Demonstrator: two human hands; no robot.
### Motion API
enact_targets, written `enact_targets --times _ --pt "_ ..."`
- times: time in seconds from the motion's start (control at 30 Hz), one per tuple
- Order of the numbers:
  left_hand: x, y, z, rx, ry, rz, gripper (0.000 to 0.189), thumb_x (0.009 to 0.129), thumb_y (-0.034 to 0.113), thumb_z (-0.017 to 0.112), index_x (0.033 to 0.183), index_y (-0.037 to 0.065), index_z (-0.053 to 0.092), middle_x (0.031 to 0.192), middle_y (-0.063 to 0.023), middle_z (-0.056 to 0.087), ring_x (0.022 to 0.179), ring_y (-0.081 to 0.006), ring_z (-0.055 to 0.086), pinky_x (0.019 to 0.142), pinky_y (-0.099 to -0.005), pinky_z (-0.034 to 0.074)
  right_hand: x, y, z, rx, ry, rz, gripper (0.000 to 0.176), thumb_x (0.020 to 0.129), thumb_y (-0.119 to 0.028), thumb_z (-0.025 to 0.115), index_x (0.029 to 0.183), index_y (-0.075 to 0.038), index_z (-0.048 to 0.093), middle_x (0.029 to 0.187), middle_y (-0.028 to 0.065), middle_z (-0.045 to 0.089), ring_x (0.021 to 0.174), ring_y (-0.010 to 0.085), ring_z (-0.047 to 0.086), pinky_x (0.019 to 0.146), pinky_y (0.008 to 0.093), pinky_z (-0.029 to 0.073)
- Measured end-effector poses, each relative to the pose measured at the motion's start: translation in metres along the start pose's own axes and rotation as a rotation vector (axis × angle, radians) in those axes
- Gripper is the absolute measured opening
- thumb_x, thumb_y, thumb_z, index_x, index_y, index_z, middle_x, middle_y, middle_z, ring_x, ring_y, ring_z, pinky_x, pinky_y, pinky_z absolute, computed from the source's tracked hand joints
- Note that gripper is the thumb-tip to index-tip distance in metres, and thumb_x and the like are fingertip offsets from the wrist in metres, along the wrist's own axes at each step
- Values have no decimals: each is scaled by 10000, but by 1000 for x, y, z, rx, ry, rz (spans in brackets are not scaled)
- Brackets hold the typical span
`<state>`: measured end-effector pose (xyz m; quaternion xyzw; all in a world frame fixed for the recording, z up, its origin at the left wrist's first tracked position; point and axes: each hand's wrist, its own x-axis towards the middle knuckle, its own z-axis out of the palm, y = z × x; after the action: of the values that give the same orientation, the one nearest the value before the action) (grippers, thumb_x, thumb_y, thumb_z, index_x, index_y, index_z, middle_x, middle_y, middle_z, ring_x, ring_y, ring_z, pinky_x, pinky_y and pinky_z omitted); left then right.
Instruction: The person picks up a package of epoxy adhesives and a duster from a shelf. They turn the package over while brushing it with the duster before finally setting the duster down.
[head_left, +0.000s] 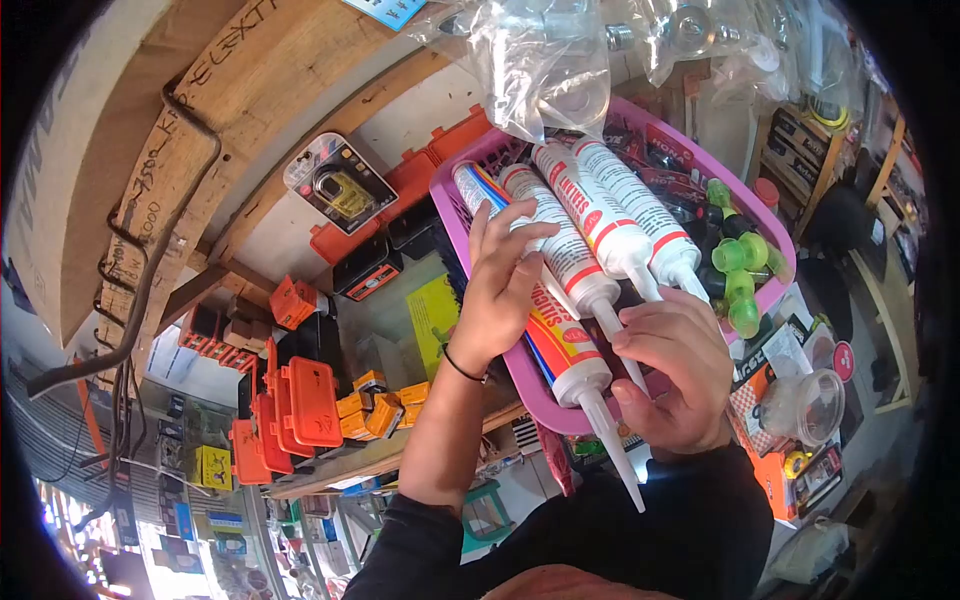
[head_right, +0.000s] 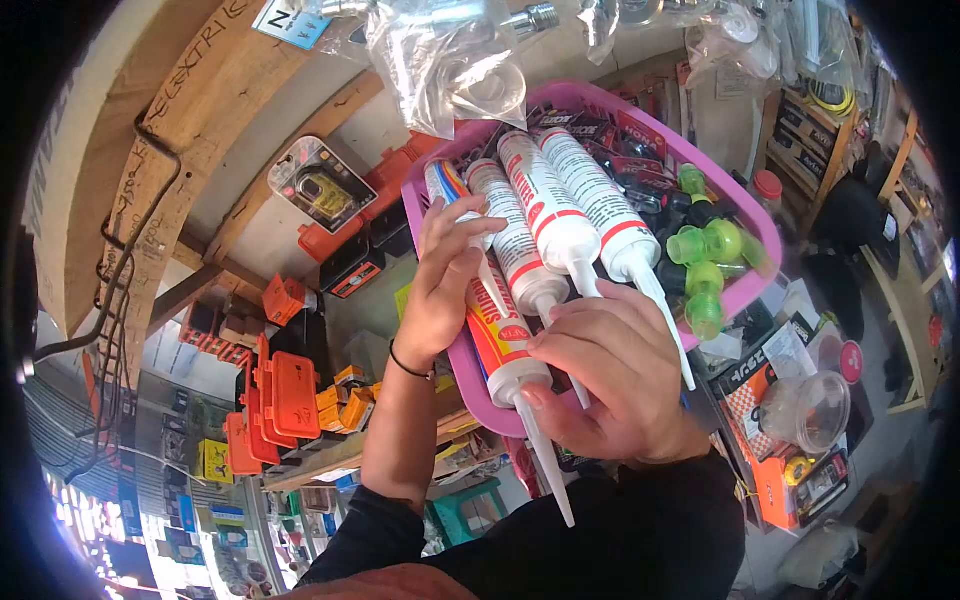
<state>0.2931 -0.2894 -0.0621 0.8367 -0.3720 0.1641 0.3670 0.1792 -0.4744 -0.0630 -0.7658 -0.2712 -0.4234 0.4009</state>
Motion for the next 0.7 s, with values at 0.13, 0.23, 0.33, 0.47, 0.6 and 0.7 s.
enact_targets --times 0.13,0.23,0.33,0.47,0.6,0.7 --pt "-1 -5 -2 -28 4 -21 351 792 151 360 1023 50 606 1224 -128 467 1254 -289 287 1077 -430 49 -2 3 0 4 -5 -25 249 666 -226 678 849 -67 623 792 64 609 778 233 604 809 390 421" --pt "-2 -4 -3 -25 -5 -35 375 780 180 349 1007 39 612 1227 -138 468 1264 -284 279 1079 -432 45 -3 4 -2 6 -28 -42 261 663 -235 683 852 -64 623 798 60 609 776 236 605 808 390 421" --pt "-2 -6 -5 -30 -34 -48 387 770 203 351 995 34 617 1229 -145 468 1268 -289 276 1080 -433 42 -3 6 -3 23 -46 -63 270 661 -243 687 854 -65 623 798 60 609 770 238 607 803 395 421" --pt "-5 -3 -6 -49 -20 -41 342 771 172 377 982 49 617 1251 -133 448 1276 -326 237 1074 -441 51 -4 8 -3 51 -62 -88 289 649 -256 699 860 -73 625 798 60 609 759 242 610 790 408 425" --pt "-3 -3 -7 10 -15 -14 260 807 154 427 964 61 611 1232 -127 463 1257 -365 262 1057 -451 139 -5 7 -2 72 -27 -67 297 629 -260 717 861 -97 629 799 47 608 743 239 615 765 412 434" --pt "2 6 -5 240 -6 -58 318 840 220 379 958 36 611 1195 -129 503 1162 -304 409 1009 -418 235 -5 4 -3 80 -29 -37 294 615 -264 724 859 -126 634 806 36 604 738 230 617 744 410 440"
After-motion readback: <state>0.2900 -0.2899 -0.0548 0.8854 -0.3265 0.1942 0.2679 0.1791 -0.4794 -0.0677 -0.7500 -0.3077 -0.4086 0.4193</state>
